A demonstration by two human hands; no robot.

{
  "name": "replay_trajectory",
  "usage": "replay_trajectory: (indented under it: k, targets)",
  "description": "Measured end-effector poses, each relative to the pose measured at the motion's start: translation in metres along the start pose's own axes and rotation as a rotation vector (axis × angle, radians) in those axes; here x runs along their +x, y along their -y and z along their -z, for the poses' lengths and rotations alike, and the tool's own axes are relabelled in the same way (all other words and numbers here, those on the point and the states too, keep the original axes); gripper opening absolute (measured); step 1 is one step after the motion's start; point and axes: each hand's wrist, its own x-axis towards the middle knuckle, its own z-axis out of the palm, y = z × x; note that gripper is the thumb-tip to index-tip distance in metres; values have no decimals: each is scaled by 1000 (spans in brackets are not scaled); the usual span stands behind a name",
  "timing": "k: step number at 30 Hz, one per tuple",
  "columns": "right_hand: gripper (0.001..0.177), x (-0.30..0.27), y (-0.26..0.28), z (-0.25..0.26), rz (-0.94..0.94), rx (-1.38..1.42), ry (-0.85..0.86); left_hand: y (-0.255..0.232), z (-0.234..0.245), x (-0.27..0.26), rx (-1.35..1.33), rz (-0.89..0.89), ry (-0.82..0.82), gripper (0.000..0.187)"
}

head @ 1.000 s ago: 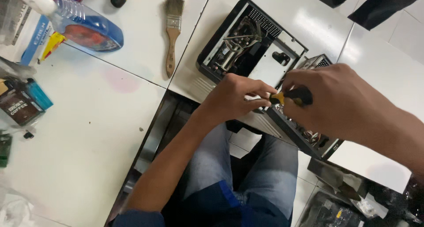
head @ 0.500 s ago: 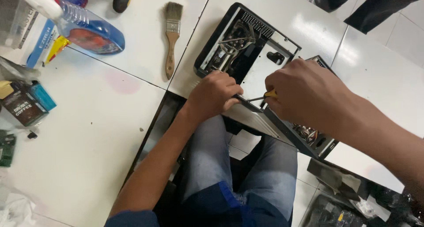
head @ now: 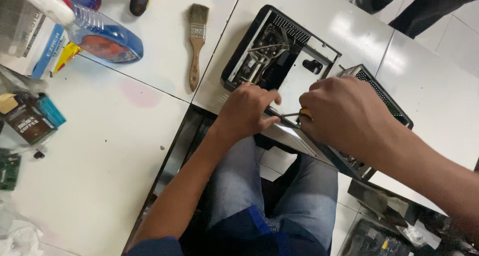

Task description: The person uses a screwdriver to remove screws from the side panel of a small computer case. They then use the screwdriver to unscrew and remove a component from the motherboard inside the case.

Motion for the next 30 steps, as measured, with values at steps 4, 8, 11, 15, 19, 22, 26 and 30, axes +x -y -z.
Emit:
replay_trajectory:
  k: [4,8,11,15,19,22,26,30]
  targets:
    - [26,2,-1,8,-63,35,34,-28,31,30,-70,307,225,74]
    - [22,0,-1,11,-45,85,25,-27,25,40,-78,458,345,82]
    - [23,1,-2,10,-69,50,63,-27,25,45,-65,453,346,88]
    - [21,-1,-1,1,4,36,-7,-27,23,44,-59,404,413,81]
    - [26,-1,2,0,9,29,-57,-27,22,37,-75,361,307,81]
    - [25,-4,5,1,-21,-13,-22,-27,23,36,-109,395,308,83]
    - [28,-4,5,0,4,-69,0,-23,14,30,-70,373,231,84]
    - [13,-4,5,-2,101,-173,-14,-16,11,28,-62,360,188,84]
